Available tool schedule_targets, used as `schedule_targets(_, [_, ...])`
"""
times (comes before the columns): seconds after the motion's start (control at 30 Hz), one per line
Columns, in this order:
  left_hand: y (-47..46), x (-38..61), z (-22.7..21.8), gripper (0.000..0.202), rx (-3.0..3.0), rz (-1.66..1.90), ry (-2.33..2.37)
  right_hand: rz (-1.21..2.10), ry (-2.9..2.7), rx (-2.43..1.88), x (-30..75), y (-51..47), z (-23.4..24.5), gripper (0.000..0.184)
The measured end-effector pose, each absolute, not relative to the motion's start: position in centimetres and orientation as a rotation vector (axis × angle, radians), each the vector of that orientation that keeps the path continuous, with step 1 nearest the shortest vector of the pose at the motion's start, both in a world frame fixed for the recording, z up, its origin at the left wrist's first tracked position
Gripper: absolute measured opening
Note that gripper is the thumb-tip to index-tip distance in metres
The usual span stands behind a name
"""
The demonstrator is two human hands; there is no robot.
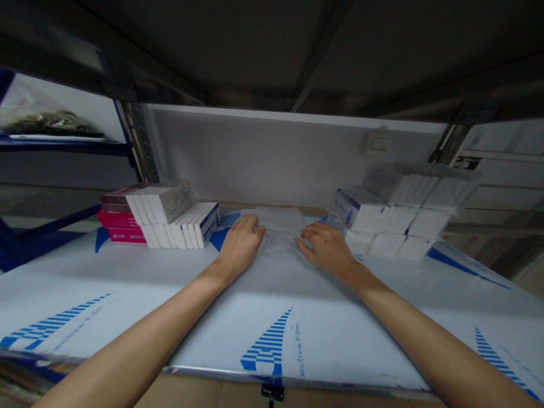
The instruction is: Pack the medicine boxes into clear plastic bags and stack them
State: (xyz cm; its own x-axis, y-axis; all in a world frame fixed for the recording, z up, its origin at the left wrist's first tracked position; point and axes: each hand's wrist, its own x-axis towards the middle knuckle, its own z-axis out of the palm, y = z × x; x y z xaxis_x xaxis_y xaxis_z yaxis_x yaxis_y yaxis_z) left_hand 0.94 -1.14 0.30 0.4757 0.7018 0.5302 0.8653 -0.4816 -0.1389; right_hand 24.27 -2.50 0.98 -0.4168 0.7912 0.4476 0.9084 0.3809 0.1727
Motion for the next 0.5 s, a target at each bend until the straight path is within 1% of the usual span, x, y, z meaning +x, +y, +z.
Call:
schedule_targets(0.07, [-1.17,0.98,0.27,0.035,-2.319,-0.544,-1.314,-0.564,-2.349,-1.530,24.43,-2.35,0.90,0.032])
schedule_targets(0.1, [-1.14,0.95,0.23,0.044,-2.294,-0.549,-1.329,-0.561,-2.344,-1.547,24.56,-2.32,0.87,0.038])
schedule_targets(0.17, [-1.03,0.84,0.14,0.063,-2.228,-0.587,-1.387,-0.564,-2.318,-1.589,24.82,-2.37,0.87,0.056])
schedule_targets(0.23, [-0.88,0.71,0.04,0.071,-2.208,-0.612,-1.449,-0.584,-2.282,-1.621,24.98,-2.52,0.94,0.066])
schedule_targets(0.3, [-0.80,0.66,-0.02,0.068,-2.277,-0.607,-1.468,-0.585,-2.284,-1.598,25.01,-2.60,1.01,0.064])
schedule_targets(0.33, [-0.80,0.69,-0.05,0.062,-2.322,-0.617,-1.457,-0.560,-2.302,-1.559,24.97,-2.57,1.00,0.060])
schedule_targets(0.43, [-0.93,1.00,-0.18,0.032,-2.381,-0.730,-1.384,-0.400,-2.282,-1.456,24.76,-2.13,0.78,0.038])
schedule_targets(0.47, [-0.98,1.11,-0.24,0.029,-2.384,-0.765,-1.360,-0.341,-2.248,-1.443,24.72,-1.91,0.65,0.031])
schedule_targets(0.5, [-1.01,1.19,-0.30,0.030,-2.389,-0.782,-1.341,-0.292,-2.217,-1.435,24.73,-1.69,0.52,0.027])
